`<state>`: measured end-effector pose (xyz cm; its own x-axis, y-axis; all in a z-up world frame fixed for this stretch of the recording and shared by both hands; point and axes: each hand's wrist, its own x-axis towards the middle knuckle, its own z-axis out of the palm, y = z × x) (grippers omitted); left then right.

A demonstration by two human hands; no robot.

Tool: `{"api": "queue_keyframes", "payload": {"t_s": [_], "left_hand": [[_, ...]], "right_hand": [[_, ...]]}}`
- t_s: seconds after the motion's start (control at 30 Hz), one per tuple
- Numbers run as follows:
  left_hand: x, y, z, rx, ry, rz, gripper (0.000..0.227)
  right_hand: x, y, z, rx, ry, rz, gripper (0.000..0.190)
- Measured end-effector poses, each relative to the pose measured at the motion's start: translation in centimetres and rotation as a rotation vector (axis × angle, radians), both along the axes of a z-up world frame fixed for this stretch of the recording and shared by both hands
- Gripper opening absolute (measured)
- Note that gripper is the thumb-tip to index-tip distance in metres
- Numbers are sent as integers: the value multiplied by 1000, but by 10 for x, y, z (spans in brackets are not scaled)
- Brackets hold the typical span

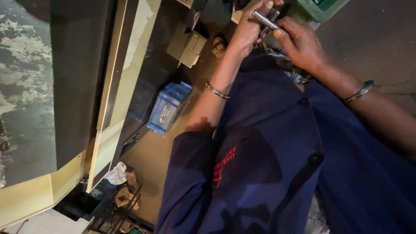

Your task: The person repeatedly picks up cylindrical metal rods from a green bin, places them into a machine fixture, and then removes them. The person also wipes the machine's metal surface with their hand.

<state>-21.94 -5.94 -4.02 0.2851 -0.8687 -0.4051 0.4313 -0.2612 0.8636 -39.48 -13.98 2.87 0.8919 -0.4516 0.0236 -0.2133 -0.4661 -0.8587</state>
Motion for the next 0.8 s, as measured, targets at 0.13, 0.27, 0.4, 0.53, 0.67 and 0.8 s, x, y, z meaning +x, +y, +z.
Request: {"api": "queue_keyframes", "payload": {"t_s": [0.13,0.27,0.4,0.53,0.67,0.8], "left_hand": [[-2,-1,12,-38,-31,2,37],[-1,-2,8,-3,-31,-18,37],[-3,-5,-24,49,-104,13,36],[8,-13,-76,-122,-284,183,30],[31,-10,-120,482,-288,338,30],[27,-16,-123,190,-343,551,32]], "right_hand": [[-1,2,1,48,46,-33,22],[0,-2,-4,19,58,-35,22],[-3,-6,-8,-19,31,-43,25],[-9,-7,-3,64,17,-86,29],[-13,-13,1,128,-53,-155,35],[-20,-16,2,193,-130,-198,40]]}}
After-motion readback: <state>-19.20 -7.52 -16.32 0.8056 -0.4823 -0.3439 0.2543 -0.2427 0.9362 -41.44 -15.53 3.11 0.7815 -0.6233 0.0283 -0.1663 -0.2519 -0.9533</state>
